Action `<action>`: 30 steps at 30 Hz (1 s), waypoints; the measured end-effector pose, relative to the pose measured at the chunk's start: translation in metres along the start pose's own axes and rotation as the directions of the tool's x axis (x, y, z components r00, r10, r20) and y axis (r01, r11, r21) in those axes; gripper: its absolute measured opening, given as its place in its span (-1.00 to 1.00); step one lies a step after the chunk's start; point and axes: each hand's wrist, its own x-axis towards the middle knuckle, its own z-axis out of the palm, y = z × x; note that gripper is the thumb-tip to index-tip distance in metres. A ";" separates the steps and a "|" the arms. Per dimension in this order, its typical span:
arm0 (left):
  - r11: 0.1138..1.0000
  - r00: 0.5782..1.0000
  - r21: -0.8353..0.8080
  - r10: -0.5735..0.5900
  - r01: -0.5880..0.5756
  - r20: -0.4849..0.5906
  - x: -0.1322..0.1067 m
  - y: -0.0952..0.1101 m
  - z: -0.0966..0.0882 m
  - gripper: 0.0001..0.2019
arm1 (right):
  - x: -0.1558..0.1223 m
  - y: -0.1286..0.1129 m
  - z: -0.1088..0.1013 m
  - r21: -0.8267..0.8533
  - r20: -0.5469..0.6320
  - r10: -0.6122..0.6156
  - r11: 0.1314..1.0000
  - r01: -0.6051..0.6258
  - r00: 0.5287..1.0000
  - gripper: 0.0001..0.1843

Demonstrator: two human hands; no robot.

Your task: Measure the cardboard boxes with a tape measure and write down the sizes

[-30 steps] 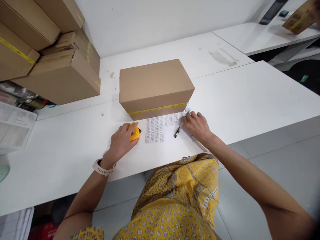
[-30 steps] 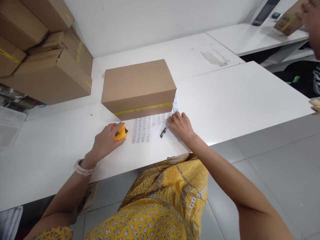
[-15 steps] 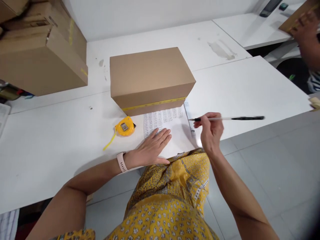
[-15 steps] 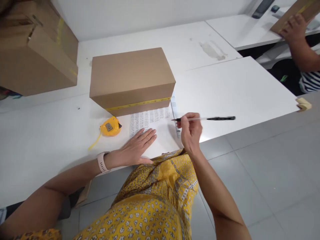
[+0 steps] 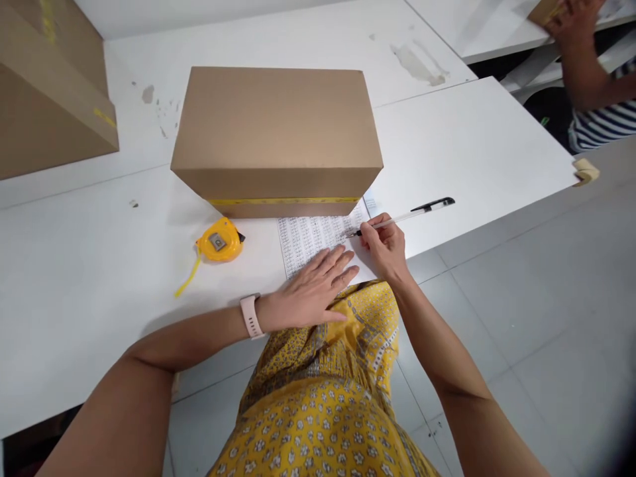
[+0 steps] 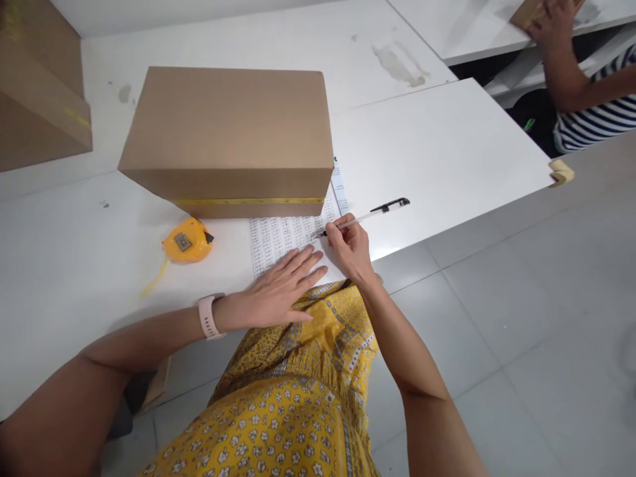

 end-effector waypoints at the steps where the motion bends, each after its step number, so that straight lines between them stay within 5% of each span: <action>1: 1.000 1.000 0.013 0.016 -0.016 -0.012 0.004 -0.003 0.000 -0.01 | 0.003 0.001 -0.001 -0.002 0.003 0.001 1.000 -0.001 1.000 -0.57; 11: 0.991 0.999 0.122 -0.046 0.049 -0.028 -0.002 0.007 0.012 -0.17 | 0.014 0.000 0.005 0.128 0.211 -0.023 0.992 -0.004 0.977 -0.55; 17: 0.991 0.996 0.106 -0.077 0.081 -0.045 0.001 0.009 0.013 -0.39 | -0.006 0.008 -0.008 0.001 0.089 -0.022 1.000 0.022 0.996 -0.67; 30: 0.984 0.994 0.171 -0.040 0.058 -0.105 0.000 0.009 0.021 -0.43 | -0.001 0.004 -0.011 -0.056 0.203 -0.022 0.998 0.034 0.979 -0.69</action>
